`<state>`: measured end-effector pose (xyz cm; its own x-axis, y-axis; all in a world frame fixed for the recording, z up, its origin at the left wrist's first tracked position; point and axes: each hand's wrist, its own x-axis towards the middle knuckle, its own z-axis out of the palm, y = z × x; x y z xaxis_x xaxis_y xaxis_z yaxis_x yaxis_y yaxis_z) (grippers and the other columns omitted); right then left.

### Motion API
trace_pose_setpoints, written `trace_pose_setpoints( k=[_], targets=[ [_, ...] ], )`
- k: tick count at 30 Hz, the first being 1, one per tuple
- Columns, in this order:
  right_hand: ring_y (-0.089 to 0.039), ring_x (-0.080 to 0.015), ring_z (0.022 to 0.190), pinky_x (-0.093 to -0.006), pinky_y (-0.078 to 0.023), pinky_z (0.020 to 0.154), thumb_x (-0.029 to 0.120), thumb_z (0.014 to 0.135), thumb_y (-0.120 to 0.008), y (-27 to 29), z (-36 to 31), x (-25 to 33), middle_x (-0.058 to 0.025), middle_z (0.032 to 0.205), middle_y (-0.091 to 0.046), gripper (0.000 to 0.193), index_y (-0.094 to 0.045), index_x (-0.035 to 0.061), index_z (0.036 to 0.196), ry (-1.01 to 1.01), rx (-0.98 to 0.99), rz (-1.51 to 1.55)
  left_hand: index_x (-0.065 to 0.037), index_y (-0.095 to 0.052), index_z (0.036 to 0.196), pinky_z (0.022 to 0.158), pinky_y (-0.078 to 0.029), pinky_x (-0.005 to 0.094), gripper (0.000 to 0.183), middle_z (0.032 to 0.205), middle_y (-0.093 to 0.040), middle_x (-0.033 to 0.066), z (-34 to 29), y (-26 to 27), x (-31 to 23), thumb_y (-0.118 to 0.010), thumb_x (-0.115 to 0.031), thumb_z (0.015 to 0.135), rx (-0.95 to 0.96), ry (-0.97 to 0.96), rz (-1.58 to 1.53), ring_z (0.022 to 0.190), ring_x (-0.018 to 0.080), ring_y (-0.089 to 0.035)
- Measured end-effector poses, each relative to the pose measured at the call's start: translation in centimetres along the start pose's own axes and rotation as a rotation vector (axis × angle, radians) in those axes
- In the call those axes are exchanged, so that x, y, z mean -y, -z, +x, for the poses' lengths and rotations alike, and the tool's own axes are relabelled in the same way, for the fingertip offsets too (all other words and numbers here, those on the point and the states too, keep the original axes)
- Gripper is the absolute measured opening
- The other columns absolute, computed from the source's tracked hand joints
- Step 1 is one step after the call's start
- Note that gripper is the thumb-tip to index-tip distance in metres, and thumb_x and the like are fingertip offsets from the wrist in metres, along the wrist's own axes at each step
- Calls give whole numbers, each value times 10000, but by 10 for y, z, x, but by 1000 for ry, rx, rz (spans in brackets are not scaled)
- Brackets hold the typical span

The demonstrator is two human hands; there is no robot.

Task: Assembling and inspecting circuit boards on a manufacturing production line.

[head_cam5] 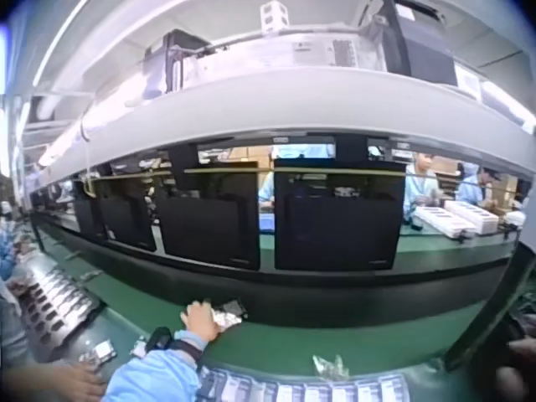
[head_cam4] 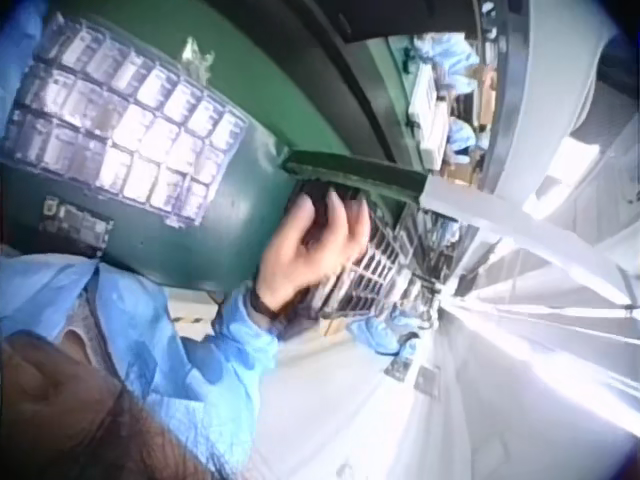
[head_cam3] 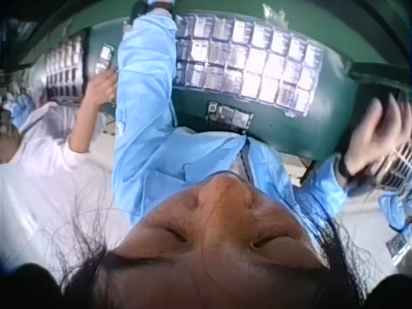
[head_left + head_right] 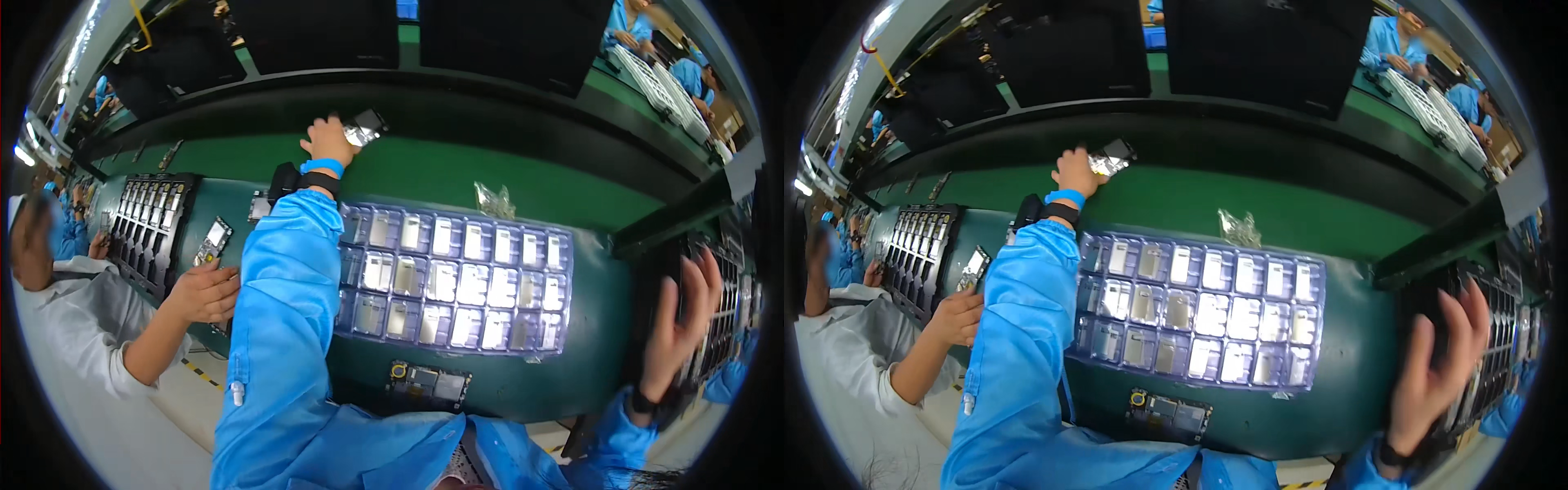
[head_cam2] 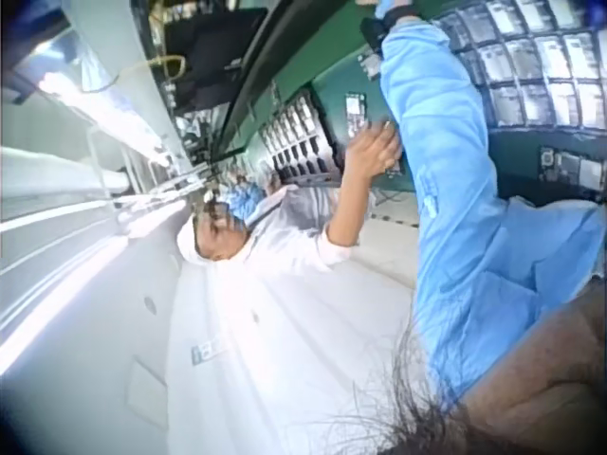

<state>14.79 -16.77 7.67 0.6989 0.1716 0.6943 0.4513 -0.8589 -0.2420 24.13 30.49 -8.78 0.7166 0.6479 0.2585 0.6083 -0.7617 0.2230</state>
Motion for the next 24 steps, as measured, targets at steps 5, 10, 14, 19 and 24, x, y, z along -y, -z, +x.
trace_pose_setpoints(
  k=[5, 10, 14, 19, 24],
  targets=[
    [-584, -206, 777, -286, -460, 684, -4, 725, -602, -73, 6, 38, -125, 929, -582, 257, -578, 10, 980, 0, 269, 486, -35, -525, 921, 720, -457, 441, 301, 858, -568, 182, -15, 15, 7, -591, 63, 644, -323, -228, -397, 837, 382, -551],
    [-587, -312, 724, -372, -466, 661, 73, 705, -599, -138, -21, 38, -153, 796, -608, 139, -608, 22, 834, -123, 529, 459, 3, -573, 959, 718, -476, 364, 332, 875, -599, 161, -60, 90, -22, -680, -11, 645, -476, -147, -678, 808, 308, -591],
    [-579, -323, 752, -398, -457, 671, 99, 684, -624, -134, -37, 41, -154, 774, -593, 119, -617, 35, 784, -51, 634, 334, 104, -474, 1080, 748, -468, 261, 355, 982, -583, 146, -140, 169, -30, -621, -21, 783, -27, -94, -1644, 869, 172, -577],
    [-568, -317, 754, -398, -459, 673, 148, 672, -654, -103, -51, -4, -143, 785, -579, 131, -613, 44, 741, -196, 591, 107, -15, -356, 1160, 735, -524, 365, 314, 1051, -532, 149, -240, 215, -5, -479, -56, 874, 495, 87, -1849, 924, 214, -574],
    [-553, -330, 828, -419, -458, 689, 219, 672, -682, -102, -84, -13, -162, 836, -563, 207, -645, 40, 768, -235, 564, -77, -78, -327, 1168, 735, -528, 349, 331, 1067, -526, 129, -309, 193, 8, -475, -44, 874, 635, 133, -1924, 943, 213, -573]
  ],
)
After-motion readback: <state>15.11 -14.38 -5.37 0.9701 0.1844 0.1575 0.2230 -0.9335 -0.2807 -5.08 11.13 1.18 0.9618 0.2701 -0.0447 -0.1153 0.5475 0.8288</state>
